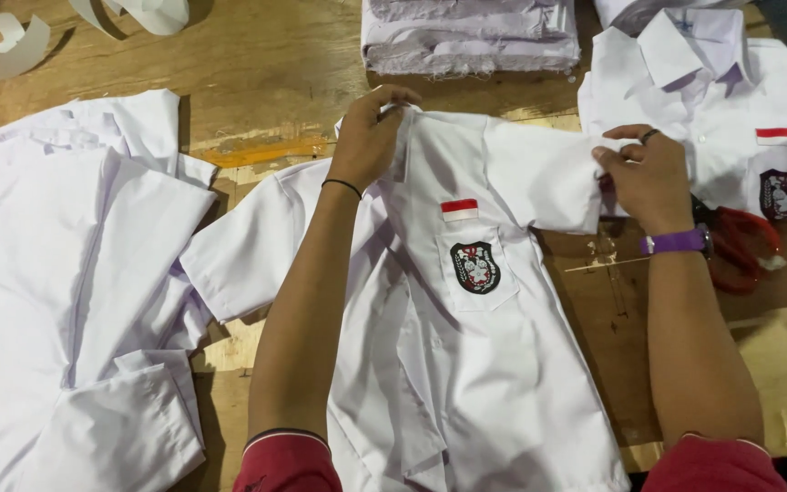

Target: Smoothing and buttoning a white short-sleeved shirt on a factory work table.

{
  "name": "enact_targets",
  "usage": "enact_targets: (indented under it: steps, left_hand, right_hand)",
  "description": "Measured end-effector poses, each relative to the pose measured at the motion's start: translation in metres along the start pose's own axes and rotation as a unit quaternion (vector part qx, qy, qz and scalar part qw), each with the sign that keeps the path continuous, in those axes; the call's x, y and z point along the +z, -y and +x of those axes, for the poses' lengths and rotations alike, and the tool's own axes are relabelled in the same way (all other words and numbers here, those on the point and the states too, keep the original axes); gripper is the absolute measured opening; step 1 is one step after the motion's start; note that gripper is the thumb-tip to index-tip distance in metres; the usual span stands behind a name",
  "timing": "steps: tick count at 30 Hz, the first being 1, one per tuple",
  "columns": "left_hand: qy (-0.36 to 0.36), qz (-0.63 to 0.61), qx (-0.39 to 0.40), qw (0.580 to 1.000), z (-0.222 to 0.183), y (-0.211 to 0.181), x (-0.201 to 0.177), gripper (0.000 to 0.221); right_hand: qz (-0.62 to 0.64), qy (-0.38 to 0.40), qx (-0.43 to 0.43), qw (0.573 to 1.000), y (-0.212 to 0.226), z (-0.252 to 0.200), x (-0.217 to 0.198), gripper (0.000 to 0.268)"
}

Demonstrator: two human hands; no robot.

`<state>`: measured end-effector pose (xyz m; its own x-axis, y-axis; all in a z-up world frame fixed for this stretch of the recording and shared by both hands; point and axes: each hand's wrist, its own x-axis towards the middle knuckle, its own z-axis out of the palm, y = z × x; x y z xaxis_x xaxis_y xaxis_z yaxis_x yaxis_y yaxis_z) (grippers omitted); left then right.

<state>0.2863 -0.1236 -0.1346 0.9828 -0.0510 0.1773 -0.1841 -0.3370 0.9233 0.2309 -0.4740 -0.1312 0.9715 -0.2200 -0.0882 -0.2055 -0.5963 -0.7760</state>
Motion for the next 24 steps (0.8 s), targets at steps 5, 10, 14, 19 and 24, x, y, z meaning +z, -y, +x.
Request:
enact_targets:
  steps: [5,10,14,19,24]
  left_hand:
    - [-0.020,-0.036,-0.053,0.998,0.008,0.006,0.003,0.028]
    - [0.000,-0.035,-0.087,0.996,-0.001,-0.014,0.002,0.016]
    - [0.013,-0.048,-0.065,0.997,-0.002,-0.014,0.001,0.013]
    - [0.052,-0.072,-0.077,0.993,0.001,-0.019,-0.006,0.029]
    - [0.008,-0.061,-0.100,0.993,0.009,-0.008,-0.003,0.021]
  right_hand:
    - [0.091,-0.067,-0.009,0.994,-0.039,0.008,-0.011,0.012]
    - [0.133,-0.095,0.022,0.986,-0.026,-0.005,-0.019,0.007]
    - [0.054,-0.056,0.027,0.997,-0.007,-0.020,-0.032,0.030]
    - [0.076,0.038,0.049,0.995,-0.013,-0.017,-0.035,0.042]
    - [0.470,0.069,0.018,0.880,-0.049,0.004,-0.030,0.008]
